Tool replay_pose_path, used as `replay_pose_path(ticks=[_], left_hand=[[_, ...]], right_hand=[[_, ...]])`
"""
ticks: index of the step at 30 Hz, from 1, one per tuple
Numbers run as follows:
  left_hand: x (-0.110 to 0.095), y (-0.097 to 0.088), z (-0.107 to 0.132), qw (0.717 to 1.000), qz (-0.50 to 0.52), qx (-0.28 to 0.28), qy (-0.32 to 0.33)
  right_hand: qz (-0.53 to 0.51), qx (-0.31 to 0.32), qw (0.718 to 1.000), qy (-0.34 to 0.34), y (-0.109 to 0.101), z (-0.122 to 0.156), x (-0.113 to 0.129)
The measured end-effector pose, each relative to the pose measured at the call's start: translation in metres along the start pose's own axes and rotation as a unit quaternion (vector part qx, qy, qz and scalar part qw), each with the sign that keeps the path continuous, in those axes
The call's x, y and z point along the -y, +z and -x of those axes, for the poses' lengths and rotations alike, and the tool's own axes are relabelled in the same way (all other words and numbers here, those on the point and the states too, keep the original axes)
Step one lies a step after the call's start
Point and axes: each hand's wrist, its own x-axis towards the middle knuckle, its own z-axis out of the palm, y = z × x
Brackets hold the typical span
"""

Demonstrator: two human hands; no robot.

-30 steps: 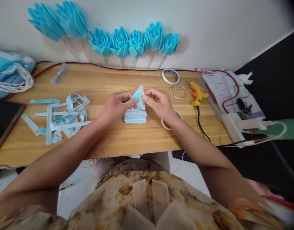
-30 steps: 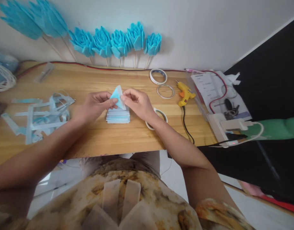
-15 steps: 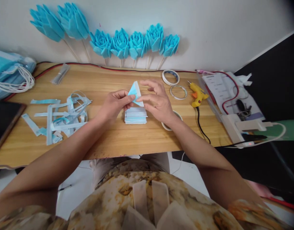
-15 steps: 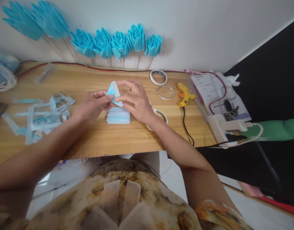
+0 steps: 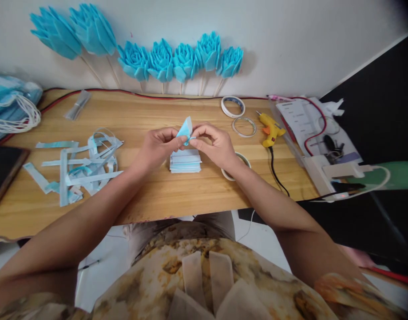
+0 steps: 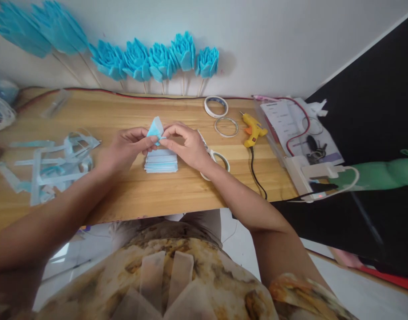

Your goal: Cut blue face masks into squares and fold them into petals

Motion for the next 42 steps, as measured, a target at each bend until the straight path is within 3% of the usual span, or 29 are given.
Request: replay_pose_path(ticks=[11, 27, 42], left_hand=[[0.0035, -0.0006, -0.0005, 1.0, -0.015, 0.006, 0.0], [0.002, -0.0009, 0.0007, 0.999, -0.03, 0.014, 0.02], [0.0045, -0.0019, -0.0019, 0.998, -0.052, 0.031, -0.008]], right_hand=[[-0.102, -0.008, 0.991, 0.087, 0.0029, -0.0005, -0.0094], [-0.131, 0.019, 0.987, 0.095, 0.0037, -0.0009, -0.0053], [-0.139, 0.031, 0.986, 0.087, 0.0037, -0.0003, -0.0102]])
